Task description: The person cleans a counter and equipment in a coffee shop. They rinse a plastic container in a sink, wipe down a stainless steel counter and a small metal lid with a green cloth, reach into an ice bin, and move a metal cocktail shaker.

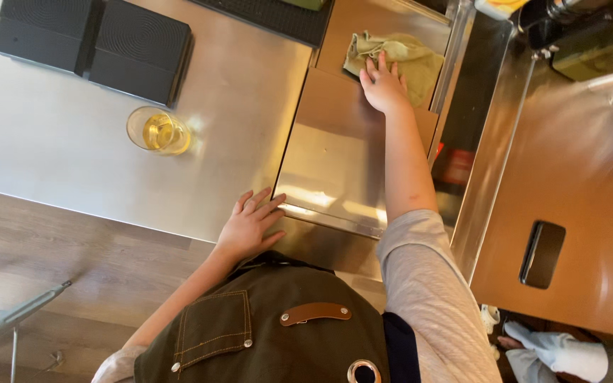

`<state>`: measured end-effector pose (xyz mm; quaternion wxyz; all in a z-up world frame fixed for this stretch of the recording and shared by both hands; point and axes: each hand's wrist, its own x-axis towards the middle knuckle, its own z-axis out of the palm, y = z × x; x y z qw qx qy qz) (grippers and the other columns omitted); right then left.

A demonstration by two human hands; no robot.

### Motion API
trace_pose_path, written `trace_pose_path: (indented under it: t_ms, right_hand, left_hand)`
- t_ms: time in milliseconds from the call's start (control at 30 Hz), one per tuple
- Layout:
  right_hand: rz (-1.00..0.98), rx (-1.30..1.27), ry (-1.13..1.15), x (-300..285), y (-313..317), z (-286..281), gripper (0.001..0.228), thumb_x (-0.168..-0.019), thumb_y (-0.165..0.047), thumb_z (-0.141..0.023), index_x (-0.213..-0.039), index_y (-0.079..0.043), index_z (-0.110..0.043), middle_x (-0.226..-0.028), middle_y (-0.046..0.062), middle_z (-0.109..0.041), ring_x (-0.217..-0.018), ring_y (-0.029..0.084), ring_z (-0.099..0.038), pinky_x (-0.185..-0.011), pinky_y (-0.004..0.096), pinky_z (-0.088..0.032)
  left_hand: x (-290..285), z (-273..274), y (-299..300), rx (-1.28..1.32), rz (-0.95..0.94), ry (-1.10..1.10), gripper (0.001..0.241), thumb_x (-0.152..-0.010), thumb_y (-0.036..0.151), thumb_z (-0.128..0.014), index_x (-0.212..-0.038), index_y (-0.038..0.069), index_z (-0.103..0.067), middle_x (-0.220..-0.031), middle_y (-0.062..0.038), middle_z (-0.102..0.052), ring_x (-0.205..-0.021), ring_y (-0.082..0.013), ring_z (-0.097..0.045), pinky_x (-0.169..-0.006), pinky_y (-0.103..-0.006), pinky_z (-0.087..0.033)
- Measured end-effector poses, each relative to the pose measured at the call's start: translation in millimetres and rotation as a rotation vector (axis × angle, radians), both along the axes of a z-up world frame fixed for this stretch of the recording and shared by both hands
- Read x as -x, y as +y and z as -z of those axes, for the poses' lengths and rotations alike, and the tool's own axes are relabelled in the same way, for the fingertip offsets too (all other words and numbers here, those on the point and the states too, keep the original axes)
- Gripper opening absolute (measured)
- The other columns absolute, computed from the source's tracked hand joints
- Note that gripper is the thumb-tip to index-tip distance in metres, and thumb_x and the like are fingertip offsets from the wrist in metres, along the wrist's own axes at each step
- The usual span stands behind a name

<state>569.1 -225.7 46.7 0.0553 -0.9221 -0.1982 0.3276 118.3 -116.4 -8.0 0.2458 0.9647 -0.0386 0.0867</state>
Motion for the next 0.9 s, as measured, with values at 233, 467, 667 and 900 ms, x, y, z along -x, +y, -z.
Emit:
trace_pose_path:
  t_ms: [233,467,667,900]
  right_hand:
    - [-0.007,-0.044,-0.057,-52.7,7.0,35.1,0.062,-0.117,-0.044,-0.027,-0.176,-0.028,-0.025,-0.183,-0.002,0.006,-0.168,0.038,0.002,-0.136,0.058,-0.009]
    - [-0.107,-0.192,-0.299,-92.8,-9.6,75.5,0.058,-0.114,-0.015,-0.055,-0.17,-0.022,-0.039,-0.174,0.006,-0.023,-0.154,0.04,-0.027,-0.125,0.059,-0.028]
    - [0.023,-0.733,-0.61,-88.7,-59.0,53.0,0.039,-0.109,0.003,-0.047,-0.145,-0.001,-0.058,-0.136,0.024,-0.07,-0.122,0.037,-0.07,-0.106,0.046,-0.055]
    - [0.365,-1.285,-0.053,50.2,-89.0,-98.7,0.02,-0.108,-0.008,-0.069,-0.128,-0.007,-0.067,-0.115,0.003,-0.078,-0.105,0.01,-0.073,-0.096,0.026,-0.06]
  left_hand:
    - [-4.2,5.6,0.8,-0.066,-0.025,-0.083,0.045,-0.092,0.055,-0.08,-0.118,0.019,-0.071,-0.156,0.004,-0.061,-0.145,-0.0298,-0.054,-0.121,-0.0528,-0.036]
    - [-4.1,3.7,1.9,-0.046,-0.02,-0.07,0.044,-0.092,0.054,-0.079,-0.119,0.02,-0.072,-0.156,0.004,-0.06,-0.146,-0.03,-0.053,-0.123,-0.0522,-0.035]
    - [-0.8,2.2,-0.6,-0.034,-0.009,-0.057,0.044,-0.092,0.054,-0.08,-0.117,0.019,-0.072,-0.157,0.003,-0.059,-0.147,-0.0308,-0.051,-0.123,-0.0543,-0.035]
    - [1.6,-2.8,1.9,0.293,-0.061,0.017,0.053,-0.093,0.05,-0.077,-0.136,0.018,-0.071,-0.154,0.0,-0.064,-0.152,-0.0305,-0.048,-0.128,-0.0542,-0.027]
